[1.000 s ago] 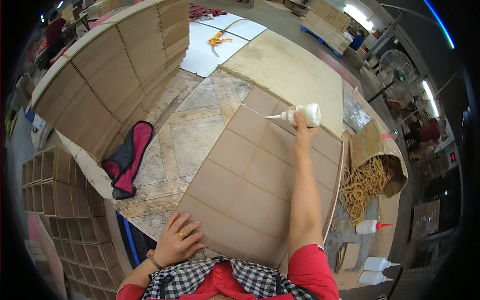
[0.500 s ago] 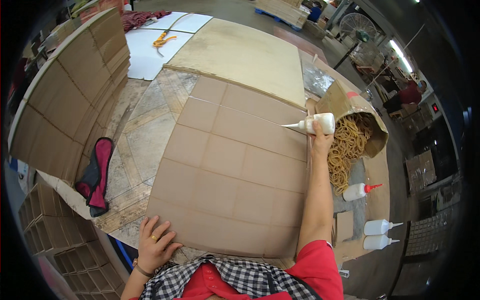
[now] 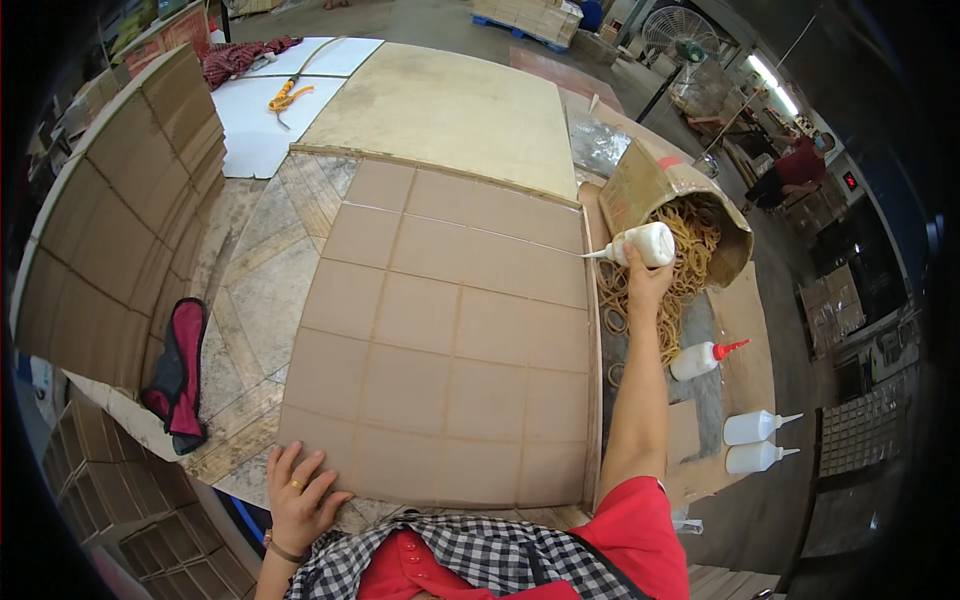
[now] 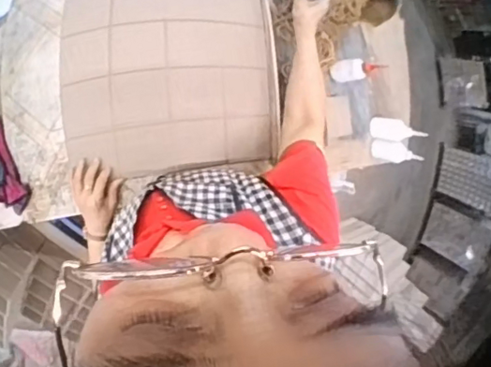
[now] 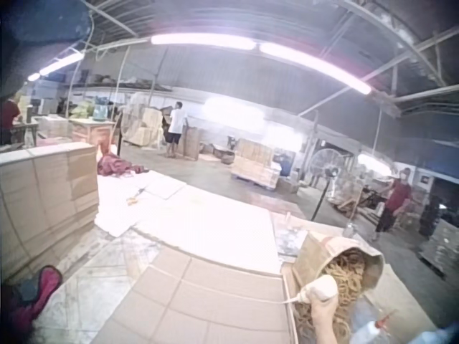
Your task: Assembling small cardboard divider boxes by gluing and folding precut pieces, then securing them with rubber bands.
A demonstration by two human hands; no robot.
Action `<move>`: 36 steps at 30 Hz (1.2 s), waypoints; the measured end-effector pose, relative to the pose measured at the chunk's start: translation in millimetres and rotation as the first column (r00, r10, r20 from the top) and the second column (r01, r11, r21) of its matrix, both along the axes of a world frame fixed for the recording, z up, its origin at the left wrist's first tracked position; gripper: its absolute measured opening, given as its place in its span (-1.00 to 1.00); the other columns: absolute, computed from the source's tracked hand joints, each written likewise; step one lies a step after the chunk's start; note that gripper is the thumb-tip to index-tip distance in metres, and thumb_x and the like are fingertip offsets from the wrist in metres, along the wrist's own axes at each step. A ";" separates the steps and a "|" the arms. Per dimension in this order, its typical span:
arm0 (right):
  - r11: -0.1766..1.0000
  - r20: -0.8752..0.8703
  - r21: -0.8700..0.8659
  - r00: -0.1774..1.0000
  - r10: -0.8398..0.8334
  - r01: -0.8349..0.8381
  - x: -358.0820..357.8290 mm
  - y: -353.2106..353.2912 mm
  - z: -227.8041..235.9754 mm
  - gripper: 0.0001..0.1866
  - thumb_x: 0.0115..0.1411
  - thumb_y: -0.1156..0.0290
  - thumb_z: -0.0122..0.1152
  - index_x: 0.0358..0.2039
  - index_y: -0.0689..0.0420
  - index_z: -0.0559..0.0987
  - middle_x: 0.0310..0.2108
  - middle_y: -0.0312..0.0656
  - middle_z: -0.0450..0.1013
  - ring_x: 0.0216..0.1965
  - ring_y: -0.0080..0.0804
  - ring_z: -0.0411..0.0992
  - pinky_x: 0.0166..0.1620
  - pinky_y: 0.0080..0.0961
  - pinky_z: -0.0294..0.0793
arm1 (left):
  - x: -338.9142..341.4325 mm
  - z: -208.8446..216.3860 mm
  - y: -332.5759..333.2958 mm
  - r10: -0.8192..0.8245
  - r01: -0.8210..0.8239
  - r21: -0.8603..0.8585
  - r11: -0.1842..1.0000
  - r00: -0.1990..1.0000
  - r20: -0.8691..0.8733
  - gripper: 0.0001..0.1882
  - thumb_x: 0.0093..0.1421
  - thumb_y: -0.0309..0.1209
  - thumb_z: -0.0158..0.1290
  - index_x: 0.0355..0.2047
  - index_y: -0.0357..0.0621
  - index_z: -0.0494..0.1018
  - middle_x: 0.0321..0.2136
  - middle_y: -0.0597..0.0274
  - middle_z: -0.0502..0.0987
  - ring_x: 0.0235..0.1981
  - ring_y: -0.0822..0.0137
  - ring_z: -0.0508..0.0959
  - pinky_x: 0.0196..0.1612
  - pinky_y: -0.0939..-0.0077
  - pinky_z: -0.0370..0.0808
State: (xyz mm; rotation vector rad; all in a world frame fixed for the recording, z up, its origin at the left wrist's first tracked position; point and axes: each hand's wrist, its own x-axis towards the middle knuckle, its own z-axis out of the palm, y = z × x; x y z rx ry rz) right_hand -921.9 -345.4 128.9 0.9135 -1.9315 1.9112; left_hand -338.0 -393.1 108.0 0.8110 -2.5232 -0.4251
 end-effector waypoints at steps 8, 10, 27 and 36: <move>0.904 0.413 -0.425 0.900 0.141 0.054 82.1 -8.6 23.2 -0.60 0.10 0.50 0.28 -0.06 0.23 0.39 -0.12 -0.13 0.42 -0.12 -0.34 0.45 -0.17 -0.34 0.59 | 2.6 4.0 0.6 -0.009 0.008 -0.025 1.000 0.999 -0.048 -0.63 -0.17 -0.22 0.30 -0.36 -0.09 0.51 -0.12 0.13 0.48 0.06 -0.11 0.33 0.11 -0.15 0.17; 0.877 0.488 -0.480 0.838 0.246 0.021 119.7 -20.8 24.7 -0.60 0.11 0.46 0.29 -0.06 0.24 0.40 -0.13 -0.14 0.43 -0.14 -0.32 0.46 -0.18 -0.32 0.59 | 2.1 5.1 0.4 0.010 -0.011 -0.018 1.000 0.999 -0.053 -0.64 -0.16 -0.22 0.30 -0.36 -0.09 0.52 -0.13 0.14 0.48 0.05 -0.11 0.33 0.12 -0.13 0.18; 0.772 0.419 -0.329 0.648 0.636 -0.545 295.2 -170.4 -9.6 -0.47 0.00 0.40 0.42 -0.06 0.20 0.37 -0.15 -0.22 0.43 -0.13 -0.48 0.41 -0.06 -0.52 0.42 | 10.8 -2.7 -4.1 -0.032 0.032 -0.011 0.999 0.998 -0.061 -0.67 -0.08 -0.14 0.26 -0.36 -0.03 0.51 -0.10 0.26 0.46 0.04 0.05 0.37 0.15 0.01 0.22; 0.761 0.313 -0.316 0.695 0.647 -0.566 290.8 -197.5 -32.1 -0.52 0.01 0.43 0.41 -0.09 0.18 0.39 -0.23 -0.26 0.42 -0.21 -0.54 0.39 -0.21 -0.60 0.42 | 9.7 -1.8 -4.9 -0.030 0.029 -0.017 0.999 0.998 -0.047 -0.68 -0.08 -0.14 0.25 -0.37 -0.02 0.51 -0.10 0.26 0.46 0.06 0.08 0.36 0.16 0.02 0.22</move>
